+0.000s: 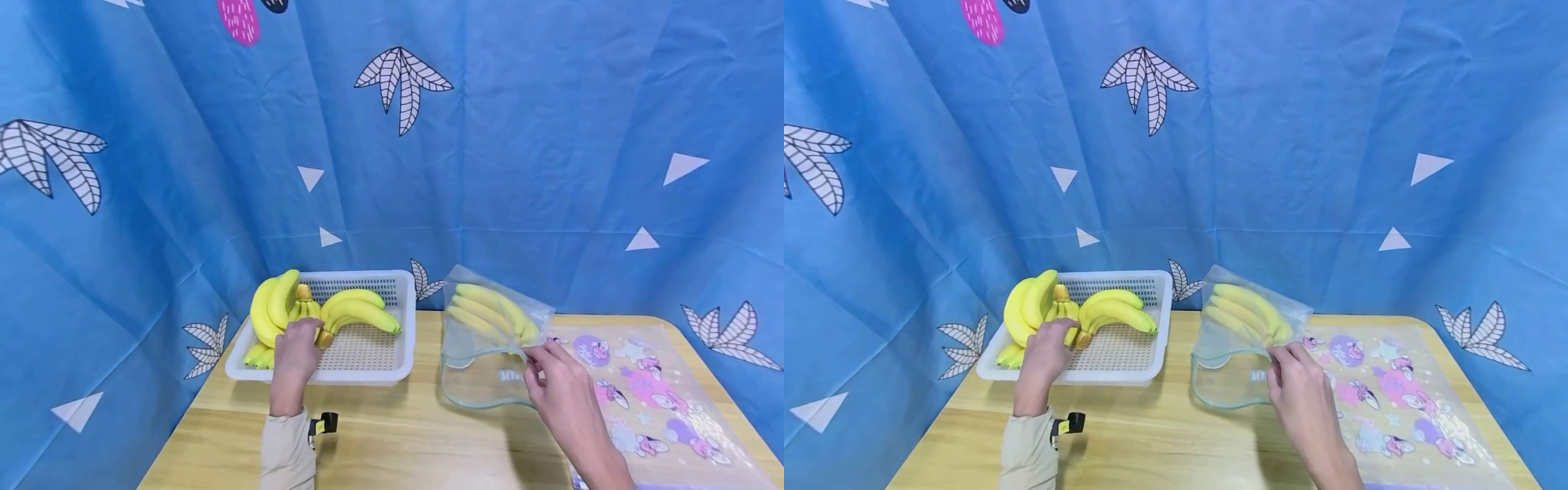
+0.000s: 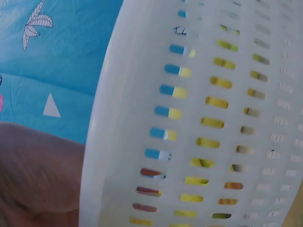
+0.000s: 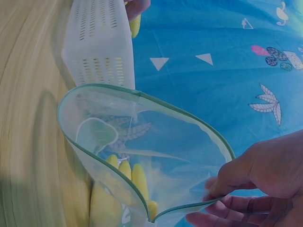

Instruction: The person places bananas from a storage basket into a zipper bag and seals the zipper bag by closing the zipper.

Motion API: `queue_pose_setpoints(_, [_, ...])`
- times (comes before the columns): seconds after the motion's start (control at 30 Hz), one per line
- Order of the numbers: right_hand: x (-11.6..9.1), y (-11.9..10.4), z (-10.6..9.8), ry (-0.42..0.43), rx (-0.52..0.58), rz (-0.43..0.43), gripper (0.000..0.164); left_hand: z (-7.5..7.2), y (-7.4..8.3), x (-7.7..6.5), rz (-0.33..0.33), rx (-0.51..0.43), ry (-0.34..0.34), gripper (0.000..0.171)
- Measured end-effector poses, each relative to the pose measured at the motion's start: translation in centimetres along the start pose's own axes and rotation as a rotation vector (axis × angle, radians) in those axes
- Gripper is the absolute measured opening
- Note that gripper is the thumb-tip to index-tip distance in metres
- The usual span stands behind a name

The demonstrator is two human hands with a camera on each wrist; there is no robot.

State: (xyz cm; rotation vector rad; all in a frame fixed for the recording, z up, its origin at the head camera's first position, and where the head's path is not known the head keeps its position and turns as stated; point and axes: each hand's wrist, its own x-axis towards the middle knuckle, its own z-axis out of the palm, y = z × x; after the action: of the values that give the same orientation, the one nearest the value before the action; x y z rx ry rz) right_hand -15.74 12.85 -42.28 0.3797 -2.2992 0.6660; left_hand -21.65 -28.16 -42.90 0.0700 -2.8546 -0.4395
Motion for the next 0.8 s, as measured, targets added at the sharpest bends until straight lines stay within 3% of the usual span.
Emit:
queue_pose_setpoints(0.1, [0.0, 0.0, 0.1, 0.002, 0.012, -0.01, 0.023, -0.3, -0.5, -0.1, -0.017, -0.055, -0.01, 0.051])
queue_pose_setpoints(0.2, [0.0, 0.0, 0.2, 0.003, 0.02, -0.014, 0.024, -0.6, -0.8, -0.1, -0.028, -0.122, 0.026, 0.053])
queue_pose_setpoints(0.37, [0.0, -0.1, 0.2, -0.004, 0.02, -0.01, 0.022, -0.9, -1.4, -0.2, -0.07, -0.124, 0.229, 0.041])
queue_pose_setpoints(0.43, [0.0, -0.1, 0.1, -0.007, 0.019, -0.012, 0.022, -0.8, -1.6, -0.1, -0.12, -0.105, 0.327, 0.037])
queue_pose_setpoints(0.5, [0.0, -0.1, 0.1, -0.009, 0.021, -0.013, 0.022, -0.8, -1.9, -0.1, -0.186, -0.108, 0.387, 0.047])
queue_pose_setpoints(0.57, [0.0, -0.1, 0.1, -0.011, 0.023, -0.014, 0.022, -0.7, -2.2, 0.0, -0.264, -0.137, 0.387, 0.067])
queue_pose_setpoints(0.67, [0.0, -0.1, 0.1, -0.012, 0.026, -0.012, 0.022, -0.4, -2.5, 0.0, -0.361, -0.195, 0.291, 0.096])
queue_pose_setpoints(0.8, [0.0, -0.1, 0.1, -0.015, 0.025, -0.01, 0.023, 0.0, -2.9, 0.2, -0.418, -0.249, 0.216, 0.111])
